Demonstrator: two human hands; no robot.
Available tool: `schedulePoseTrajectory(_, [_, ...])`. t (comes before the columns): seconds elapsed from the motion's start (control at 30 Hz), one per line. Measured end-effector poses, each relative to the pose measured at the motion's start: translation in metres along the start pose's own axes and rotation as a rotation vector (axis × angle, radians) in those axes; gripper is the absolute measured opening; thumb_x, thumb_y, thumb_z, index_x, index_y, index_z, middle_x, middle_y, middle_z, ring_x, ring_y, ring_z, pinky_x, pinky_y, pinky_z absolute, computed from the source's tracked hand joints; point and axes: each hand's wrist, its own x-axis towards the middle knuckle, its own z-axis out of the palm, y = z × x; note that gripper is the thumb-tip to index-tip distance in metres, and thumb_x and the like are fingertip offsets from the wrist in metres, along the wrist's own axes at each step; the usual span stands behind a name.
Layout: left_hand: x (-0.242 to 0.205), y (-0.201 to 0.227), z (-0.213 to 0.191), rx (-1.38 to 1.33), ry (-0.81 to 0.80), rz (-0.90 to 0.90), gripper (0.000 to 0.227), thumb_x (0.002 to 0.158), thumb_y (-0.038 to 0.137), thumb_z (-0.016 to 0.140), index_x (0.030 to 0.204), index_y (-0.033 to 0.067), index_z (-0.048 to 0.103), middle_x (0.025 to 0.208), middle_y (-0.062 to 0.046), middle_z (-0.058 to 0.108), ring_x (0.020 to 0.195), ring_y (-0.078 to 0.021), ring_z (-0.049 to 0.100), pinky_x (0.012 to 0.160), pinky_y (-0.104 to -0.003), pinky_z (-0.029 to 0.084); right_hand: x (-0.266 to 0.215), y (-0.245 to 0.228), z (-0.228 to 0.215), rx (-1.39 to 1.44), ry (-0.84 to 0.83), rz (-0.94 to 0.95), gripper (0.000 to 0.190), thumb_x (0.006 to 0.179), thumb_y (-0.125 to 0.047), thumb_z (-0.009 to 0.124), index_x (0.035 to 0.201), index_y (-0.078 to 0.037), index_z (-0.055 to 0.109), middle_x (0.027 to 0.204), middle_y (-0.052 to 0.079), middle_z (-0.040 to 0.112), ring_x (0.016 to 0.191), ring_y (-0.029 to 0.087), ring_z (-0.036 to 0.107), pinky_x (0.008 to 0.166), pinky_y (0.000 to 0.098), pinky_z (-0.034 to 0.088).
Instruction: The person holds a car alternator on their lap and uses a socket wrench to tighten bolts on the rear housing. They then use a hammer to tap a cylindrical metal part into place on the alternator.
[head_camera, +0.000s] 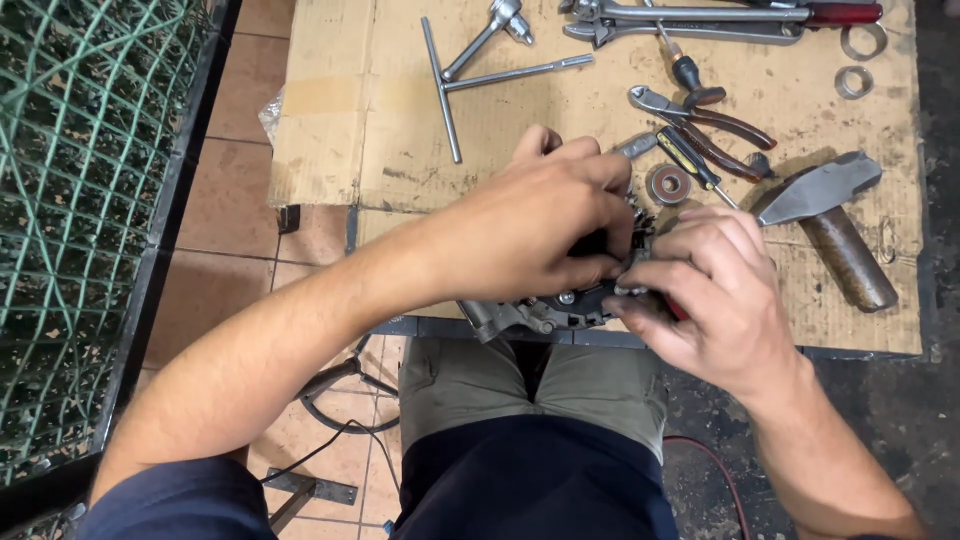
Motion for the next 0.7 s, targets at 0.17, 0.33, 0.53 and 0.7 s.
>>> schedulePoseTrajectory(0.17, [0.001,0.001,-0.003,-0.021,-0.030,-0.013,0.017,0.101,0.038,0.084,0.110,0.0237,0.085,0.104,0.001,0.063,0.107,-0.0248,0.057,0.098,-0.051,0.036,0.008,-0.003,-0.006,0.000,-0.028,0.028,0.032,0.098,-0.032,0.097,0.108,-0.007,0.079,0.107,0.014,0.069,0.106,0.040,0.068,0.102,0.0565,0.055])
schedulePoseTrajectory(0.33, [-0.001,0.001,-0.005,0.020,0.015,0.050,0.014,0.098,0.035,0.089,0.103,0.0238,0.082,0.105,0.000,0.062,0.108,-0.0267,0.056,0.094,-0.051,0.037,0.008,0.001,-0.006,0.032,-0.011,-0.043,0.038,0.099,-0.036,0.093,0.110,-0.004,0.076,0.106,0.016,0.068,0.104,0.035,0.067,0.107,0.0602,0.058])
schedulePoseTrajectory(0.53, [0.001,0.005,-0.007,0.056,-0.027,0.024,0.019,0.099,0.039,0.087,0.110,0.0243,0.085,0.103,0.001,0.064,0.106,-0.0244,0.057,0.101,-0.054,0.039,0.009,0.002,-0.002,0.008,-0.019,-0.033,0.041,0.096,-0.041,0.097,0.107,-0.007,0.077,0.104,0.012,0.072,0.103,0.033,0.067,0.099,0.0532,0.056])
schedulePoseTrajectory(0.7, [0.000,0.012,-0.007,0.090,-0.057,0.012,0.021,0.099,0.038,0.086,0.115,0.0255,0.086,0.108,0.004,0.069,0.111,-0.0225,0.060,0.099,-0.051,0.038,0.004,0.007,-0.010,0.016,-0.107,-0.059,0.037,0.096,-0.033,0.096,0.113,-0.006,0.078,0.107,0.013,0.074,0.103,0.029,0.069,0.099,0.0513,0.057])
